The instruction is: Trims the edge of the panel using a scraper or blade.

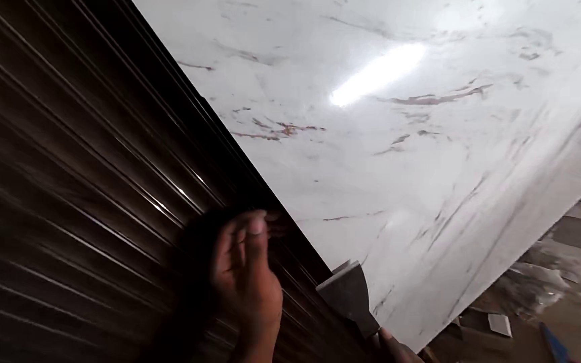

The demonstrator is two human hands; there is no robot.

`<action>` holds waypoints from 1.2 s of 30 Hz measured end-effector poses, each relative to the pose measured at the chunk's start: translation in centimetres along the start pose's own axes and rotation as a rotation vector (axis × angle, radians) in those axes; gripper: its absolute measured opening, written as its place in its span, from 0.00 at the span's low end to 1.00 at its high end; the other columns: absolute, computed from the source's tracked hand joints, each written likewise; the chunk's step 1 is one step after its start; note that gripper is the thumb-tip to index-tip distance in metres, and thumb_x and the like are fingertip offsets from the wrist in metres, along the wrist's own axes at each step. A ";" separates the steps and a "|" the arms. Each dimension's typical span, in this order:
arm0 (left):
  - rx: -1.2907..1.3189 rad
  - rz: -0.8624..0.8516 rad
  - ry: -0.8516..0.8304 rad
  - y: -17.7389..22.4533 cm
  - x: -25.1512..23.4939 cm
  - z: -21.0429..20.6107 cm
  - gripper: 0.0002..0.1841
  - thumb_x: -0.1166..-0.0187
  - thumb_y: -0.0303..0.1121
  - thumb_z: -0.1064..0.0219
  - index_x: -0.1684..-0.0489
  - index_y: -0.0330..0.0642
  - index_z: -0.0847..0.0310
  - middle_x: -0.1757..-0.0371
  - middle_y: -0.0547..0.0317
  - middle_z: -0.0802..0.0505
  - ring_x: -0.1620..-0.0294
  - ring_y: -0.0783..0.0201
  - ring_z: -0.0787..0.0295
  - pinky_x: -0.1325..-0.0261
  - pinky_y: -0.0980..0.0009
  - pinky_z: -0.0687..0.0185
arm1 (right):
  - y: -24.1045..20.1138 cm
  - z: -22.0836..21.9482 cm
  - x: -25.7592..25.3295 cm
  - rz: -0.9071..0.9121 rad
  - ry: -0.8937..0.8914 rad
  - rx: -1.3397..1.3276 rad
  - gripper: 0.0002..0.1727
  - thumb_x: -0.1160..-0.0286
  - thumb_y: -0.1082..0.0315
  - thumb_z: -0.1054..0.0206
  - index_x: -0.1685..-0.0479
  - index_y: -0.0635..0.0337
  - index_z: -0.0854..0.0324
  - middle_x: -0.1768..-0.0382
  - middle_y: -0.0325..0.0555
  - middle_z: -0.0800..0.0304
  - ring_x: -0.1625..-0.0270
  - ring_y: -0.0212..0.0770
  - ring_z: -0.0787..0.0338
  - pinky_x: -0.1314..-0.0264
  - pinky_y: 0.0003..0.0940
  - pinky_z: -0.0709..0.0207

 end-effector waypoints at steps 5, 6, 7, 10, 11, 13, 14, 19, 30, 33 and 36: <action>-0.048 0.222 -0.043 -0.6 5.4 0.6 0.18 0.20 0.49 0.30 0.40 0.51 0.19 0.50 0.64 0.07 0.55 0.64 0.06 0.49 0.65 0.06 | 0.8 -0.2 -0.9 0.064 0.019 0.071 0.25 0.17 0.58 0.33 0.24 0.59 0.23 0.42 0.56 0.09 0.47 0.38 0.07 0.48 0.30 0.13; -0.058 0.279 -0.056 -1.0 7.1 0.2 0.19 0.23 0.47 0.27 0.39 0.52 0.20 0.49 0.68 0.08 0.53 0.68 0.07 0.48 0.69 0.07 | 1.0 -0.2 -1.0 0.068 0.028 0.081 0.25 0.17 0.58 0.33 0.24 0.57 0.23 0.41 0.56 0.10 0.47 0.37 0.08 0.49 0.29 0.13; -0.054 0.351 -0.077 -1.6 8.7 -0.3 0.21 0.26 0.44 0.24 0.39 0.50 0.21 0.48 0.71 0.08 0.52 0.72 0.09 0.49 0.74 0.09 | 1.4 -0.2 -0.9 0.071 0.035 0.086 0.25 0.17 0.58 0.33 0.24 0.56 0.23 0.42 0.56 0.11 0.48 0.37 0.08 0.49 0.27 0.14; 0.045 0.599 -0.069 -3.0 12.4 -1.9 0.20 0.32 0.28 0.21 0.44 0.40 0.22 0.52 0.67 0.06 0.53 0.72 0.06 0.46 0.71 0.07 | 2.2 -0.5 -0.6 0.087 0.039 0.091 0.25 0.16 0.57 0.33 0.24 0.55 0.24 0.42 0.55 0.12 0.48 0.36 0.09 0.48 0.25 0.15; 0.067 0.641 -0.037 -3.2 13.0 -2.0 0.16 0.33 0.23 0.22 0.48 0.38 0.19 0.54 0.64 0.04 0.54 0.69 0.05 0.45 0.69 0.06 | 2.3 -0.6 -0.6 0.098 0.044 0.096 0.24 0.16 0.58 0.34 0.25 0.56 0.23 0.43 0.55 0.12 0.47 0.36 0.10 0.47 0.25 0.16; 0.074 0.623 0.016 -3.6 13.4 -1.9 0.10 0.36 0.22 0.21 0.60 0.43 0.13 0.59 0.65 0.04 0.58 0.70 0.05 0.46 0.70 0.07 | 2.2 -0.6 -0.8 0.115 0.041 0.101 0.23 0.17 0.60 0.33 0.26 0.58 0.23 0.44 0.56 0.12 0.46 0.38 0.10 0.44 0.26 0.16; 0.074 0.588 0.026 -3.7 13.4 -1.6 0.09 0.36 0.24 0.20 0.64 0.46 0.12 0.59 0.66 0.04 0.58 0.71 0.05 0.46 0.71 0.07 | 2.2 -0.6 -0.8 0.124 0.034 0.103 0.23 0.17 0.60 0.33 0.26 0.58 0.22 0.44 0.56 0.12 0.46 0.39 0.10 0.43 0.26 0.16; 0.055 0.505 0.031 -3.4 12.8 -1.1 0.10 0.36 0.26 0.19 0.62 0.49 0.11 0.57 0.65 0.04 0.55 0.70 0.05 0.44 0.71 0.07 | 2.3 -1.1 -1.4 0.122 0.017 0.084 0.22 0.16 0.59 0.34 0.27 0.57 0.23 0.44 0.56 0.13 0.46 0.38 0.10 0.43 0.26 0.16; 0.090 0.268 0.106 -0.2 5.4 -1.6 0.08 0.36 0.26 0.19 0.67 0.45 0.14 0.63 0.63 0.05 0.60 0.71 0.05 0.50 0.73 0.07 | -3.6 0.2 -8.2 0.153 0.030 0.132 0.22 0.18 0.60 0.32 0.27 0.56 0.19 0.47 0.57 0.11 0.53 0.38 0.09 0.57 0.26 0.14; 0.108 0.207 0.112 1.0 2.9 -1.6 0.08 0.35 0.26 0.20 0.67 0.45 0.14 0.64 0.63 0.05 0.61 0.71 0.06 0.51 0.74 0.07 | -5.5 0.6 -10.4 0.185 0.029 0.133 0.23 0.17 0.61 0.33 0.25 0.57 0.20 0.46 0.57 0.11 0.53 0.37 0.08 0.57 0.27 0.13; 0.100 0.154 0.107 1.9 0.7 -1.4 0.08 0.34 0.28 0.20 0.66 0.48 0.14 0.64 0.64 0.05 0.61 0.72 0.06 0.52 0.74 0.07 | -7.3 0.7 -12.4 0.232 0.054 0.160 0.24 0.17 0.60 0.34 0.23 0.54 0.21 0.45 0.55 0.11 0.55 0.35 0.08 0.62 0.27 0.13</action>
Point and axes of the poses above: each hand's wrist, its own x-axis away from the middle knuckle, its own z-axis out of the back of the hand, y = z × x, the point moved 7 cm from there along -x, towards the middle knuckle
